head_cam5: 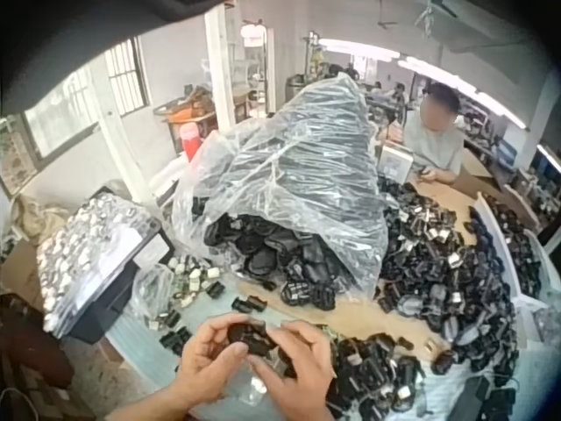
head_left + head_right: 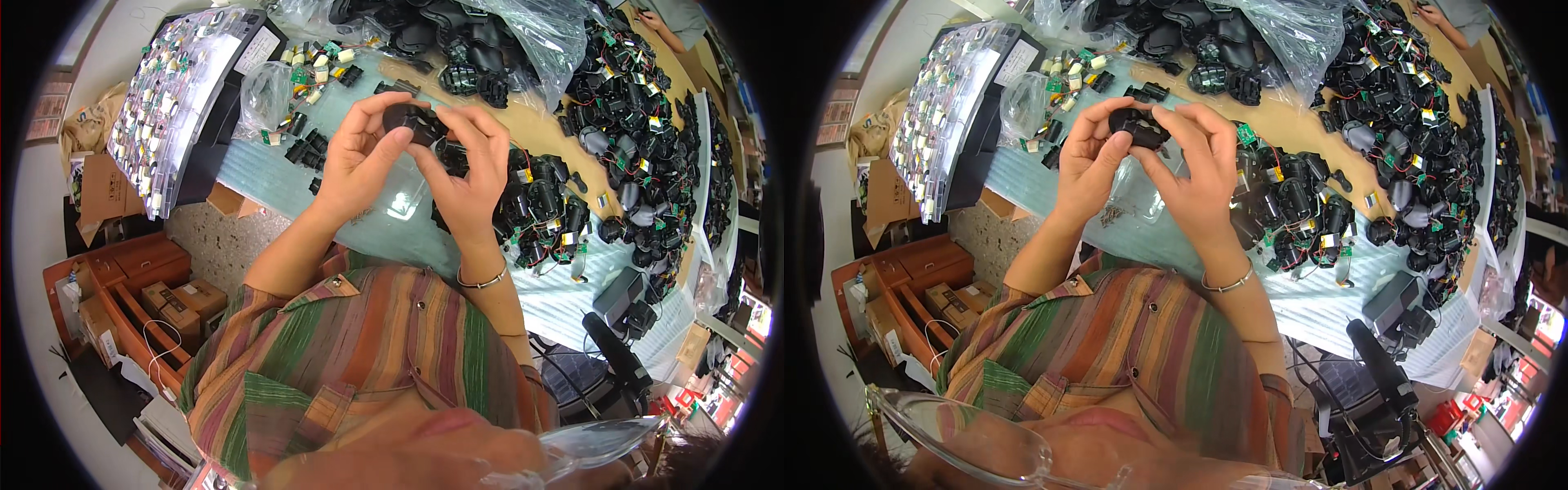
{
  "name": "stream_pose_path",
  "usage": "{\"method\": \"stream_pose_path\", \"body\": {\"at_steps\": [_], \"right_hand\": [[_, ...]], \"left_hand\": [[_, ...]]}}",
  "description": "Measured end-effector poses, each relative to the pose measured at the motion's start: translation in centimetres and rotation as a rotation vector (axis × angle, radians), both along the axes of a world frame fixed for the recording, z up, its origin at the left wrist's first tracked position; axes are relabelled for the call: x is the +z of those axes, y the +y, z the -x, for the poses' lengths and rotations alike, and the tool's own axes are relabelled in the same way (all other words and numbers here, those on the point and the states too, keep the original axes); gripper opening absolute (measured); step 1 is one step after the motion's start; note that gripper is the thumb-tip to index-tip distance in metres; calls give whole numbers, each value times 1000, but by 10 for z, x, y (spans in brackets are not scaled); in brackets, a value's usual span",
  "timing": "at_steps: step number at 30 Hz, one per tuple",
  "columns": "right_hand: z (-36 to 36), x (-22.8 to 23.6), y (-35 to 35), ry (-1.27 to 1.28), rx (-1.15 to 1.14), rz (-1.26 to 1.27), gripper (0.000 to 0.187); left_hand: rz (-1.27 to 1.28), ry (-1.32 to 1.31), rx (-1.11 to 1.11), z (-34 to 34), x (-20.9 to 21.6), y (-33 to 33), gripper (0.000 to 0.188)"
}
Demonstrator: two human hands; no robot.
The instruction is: The person assembles small black electronic components by inserting white rectangular parts into them. They pick up the black housing and the white insert from a table covered in similar parts, fit them together, and place the assembled unit back on the table. The process is repeated for multiple units.
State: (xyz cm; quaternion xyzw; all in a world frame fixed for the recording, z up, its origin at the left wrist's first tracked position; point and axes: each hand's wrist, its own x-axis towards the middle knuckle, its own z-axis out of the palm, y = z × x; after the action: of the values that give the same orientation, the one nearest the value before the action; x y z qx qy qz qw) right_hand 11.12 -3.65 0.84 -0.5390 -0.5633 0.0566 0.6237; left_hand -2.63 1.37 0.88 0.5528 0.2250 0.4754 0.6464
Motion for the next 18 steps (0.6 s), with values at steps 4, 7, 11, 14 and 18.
{"method": "stream_pose_path", "body": {"at_steps": [4, 7, 11, 14, 18], "right_hand": [[-1, -1, -1, -12, 95, -35, 43], [1, -4, -4, 12, 124, 0, 44], [11, -8, -7, 54, 118, 55, 46], [7, -7, -1, 59, 113, 111, 57], [3, -6, -3, -31, 135, 185, 71]], "left_hand": [[-24, -28, -29, 5, 0, 1, 32], [-87, -20, -6, 8, -3, -3, 32], [82, -154, -31, 12, -14, -5, 31], [325, -321, -75, 7, -19, -7, 32], [527, -424, -116, 1, -14, -6, 35]]}}
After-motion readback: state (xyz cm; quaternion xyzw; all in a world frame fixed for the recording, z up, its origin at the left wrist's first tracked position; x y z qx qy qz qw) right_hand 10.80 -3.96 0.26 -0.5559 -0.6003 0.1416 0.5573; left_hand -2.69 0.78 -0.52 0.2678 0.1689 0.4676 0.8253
